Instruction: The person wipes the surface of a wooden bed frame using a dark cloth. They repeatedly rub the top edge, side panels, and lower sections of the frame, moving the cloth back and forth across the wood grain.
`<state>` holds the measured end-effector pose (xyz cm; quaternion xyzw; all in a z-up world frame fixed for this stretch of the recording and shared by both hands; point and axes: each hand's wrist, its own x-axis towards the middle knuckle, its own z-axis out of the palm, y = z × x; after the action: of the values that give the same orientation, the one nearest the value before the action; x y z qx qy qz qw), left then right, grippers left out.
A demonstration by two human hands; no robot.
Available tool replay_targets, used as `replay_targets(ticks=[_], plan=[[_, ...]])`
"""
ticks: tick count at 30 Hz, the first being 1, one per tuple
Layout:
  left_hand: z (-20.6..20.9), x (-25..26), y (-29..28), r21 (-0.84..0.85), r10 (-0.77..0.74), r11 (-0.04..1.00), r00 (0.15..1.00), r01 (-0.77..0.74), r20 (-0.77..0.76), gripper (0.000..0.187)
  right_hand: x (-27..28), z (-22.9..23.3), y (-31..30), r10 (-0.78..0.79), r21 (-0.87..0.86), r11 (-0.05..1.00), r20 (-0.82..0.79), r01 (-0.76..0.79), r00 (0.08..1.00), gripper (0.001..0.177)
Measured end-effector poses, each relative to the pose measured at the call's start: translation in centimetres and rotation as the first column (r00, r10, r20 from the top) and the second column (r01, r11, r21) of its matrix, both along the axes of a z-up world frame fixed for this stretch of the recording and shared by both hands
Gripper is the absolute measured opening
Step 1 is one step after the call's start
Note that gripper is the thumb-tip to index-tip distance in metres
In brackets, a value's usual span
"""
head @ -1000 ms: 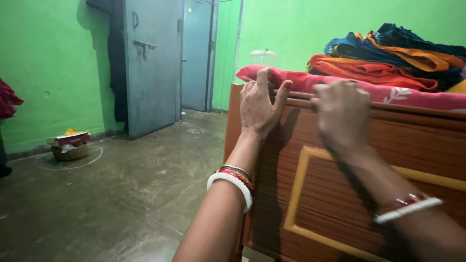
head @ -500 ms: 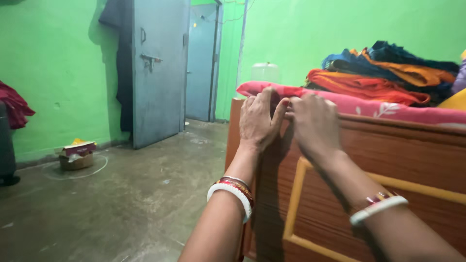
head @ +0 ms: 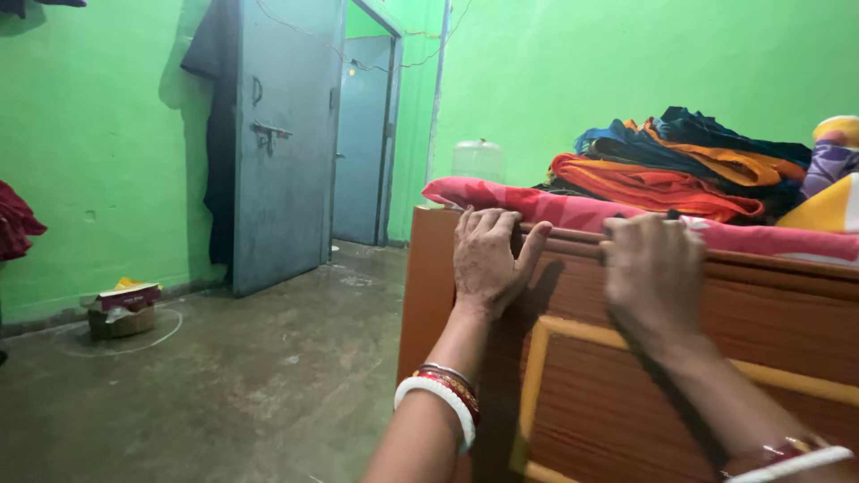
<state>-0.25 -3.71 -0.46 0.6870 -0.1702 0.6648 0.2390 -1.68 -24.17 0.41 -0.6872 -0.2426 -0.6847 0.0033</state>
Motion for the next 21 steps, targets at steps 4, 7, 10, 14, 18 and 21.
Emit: replay_targets(ticks=[4,7,10,14,18,21], plan=[[0.1,0.4,0.3,-0.025,-0.050,0.998,0.999,0.050,0.007,0.056,1.5,0.2,5.2,0.070,-0.037,0.997,0.006,-0.070,0.998,0.022],[-0.1,0.2,0.4,-0.013,-0.046,0.999,0.999,0.046,0.029,0.055,1.9,0.3,8.4,0.159,-0.031,0.987,0.029,-0.159,0.987,0.026],[0.0,0.0,0.5,-0.009,-0.046,0.999,0.998,0.047,0.030,0.053,1.5,0.2,8.8,0.234,-0.037,0.972,0.025,-0.233,0.972,0.026],[0.3,-0.5,0.6,0.013,-0.014,1.000,0.999,0.015,-0.034,0.053,0.3,0.7,6.0,0.116,-0.076,0.991,0.016,-0.114,0.993,0.024],[0.5,-0.9,0.2,0.017,0.000,1.000,0.998,0.001,-0.069,0.053,-0.9,0.7,-0.5,0.028,-0.076,0.997,-0.047,-0.032,0.998,0.023],[0.6,-1.1,-0.3,-0.016,0.000,1.000,0.997,-0.001,-0.083,0.052,-1.2,-0.1,-6.7,-0.033,-0.072,0.997,0.019,0.034,0.999,0.025]])
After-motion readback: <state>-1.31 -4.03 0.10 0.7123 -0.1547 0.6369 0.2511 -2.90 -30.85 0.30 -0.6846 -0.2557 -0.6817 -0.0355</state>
